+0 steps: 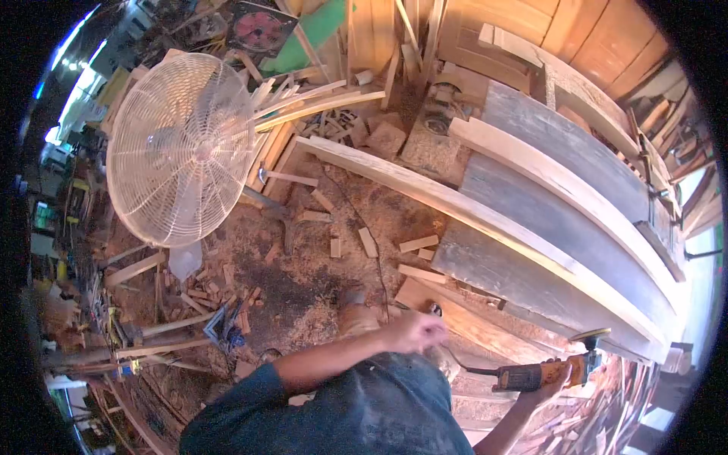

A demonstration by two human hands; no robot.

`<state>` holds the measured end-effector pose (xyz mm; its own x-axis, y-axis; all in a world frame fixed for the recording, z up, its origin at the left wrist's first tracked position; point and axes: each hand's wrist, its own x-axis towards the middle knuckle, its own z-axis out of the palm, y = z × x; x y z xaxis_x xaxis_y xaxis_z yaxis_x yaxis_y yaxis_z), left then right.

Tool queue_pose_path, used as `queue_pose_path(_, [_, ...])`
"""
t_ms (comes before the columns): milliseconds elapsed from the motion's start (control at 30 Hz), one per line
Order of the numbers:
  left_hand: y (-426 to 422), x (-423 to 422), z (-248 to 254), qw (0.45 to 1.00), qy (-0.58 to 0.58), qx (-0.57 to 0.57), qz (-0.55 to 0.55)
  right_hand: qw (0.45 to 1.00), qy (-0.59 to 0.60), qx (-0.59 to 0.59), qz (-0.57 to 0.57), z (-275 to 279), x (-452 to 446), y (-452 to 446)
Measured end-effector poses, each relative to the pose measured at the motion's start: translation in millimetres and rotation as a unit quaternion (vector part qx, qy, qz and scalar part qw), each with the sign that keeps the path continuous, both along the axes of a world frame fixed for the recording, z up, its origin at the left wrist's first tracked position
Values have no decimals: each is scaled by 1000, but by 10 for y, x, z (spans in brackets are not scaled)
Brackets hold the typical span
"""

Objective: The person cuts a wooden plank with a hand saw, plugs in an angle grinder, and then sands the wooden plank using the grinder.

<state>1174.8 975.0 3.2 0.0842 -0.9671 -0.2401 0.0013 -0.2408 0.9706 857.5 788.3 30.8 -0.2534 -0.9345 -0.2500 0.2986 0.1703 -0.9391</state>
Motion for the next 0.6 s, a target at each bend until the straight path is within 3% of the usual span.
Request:
queue_pose_path(33, [-210, -314, -227, 990, -27, -135, -39, 999, -21, -17, 36, -67, -124, -40])
queue_pose_path(67, [-359, -489, -141, 984, -42, -145, -91, 995, -45, -27, 84, -209, -277, -69])
queue_pose_path(100, [-476, -398, 384, 975, -42, -71, -209, 992, -45, -30, 111, -274, -282, -105])
queue_pose_path(133, [-574, -685, 90, 968, -65, -122, -209, 992, -32, -30, 118, -282, -212, -135])
queue_pose_path(200, [-612, -856, 154, 950, -47, -187, -245, 992, 3, -27, 125, -253, 9, -107])
queue_pose_path(267, [-605, -957, 115, 927, -114, -207, -292, 989, 35, -24, 142, -191, 322, -40])
queue_pose_path(367, [-514, -999, -3, 919, -156, -168, -319, 985, 71, -29, 152, -143, 678, 98])
queue_pose_path(467, [-296, -723, 47, 940, -120, -172, -269, 979, 91, -28, 178, -127, 1017, 206])
queue_pose_path(600, [-250, -527, 0, 934, -180, -189, -246, 971, 104, -24, 213, -125, 1396, 304])
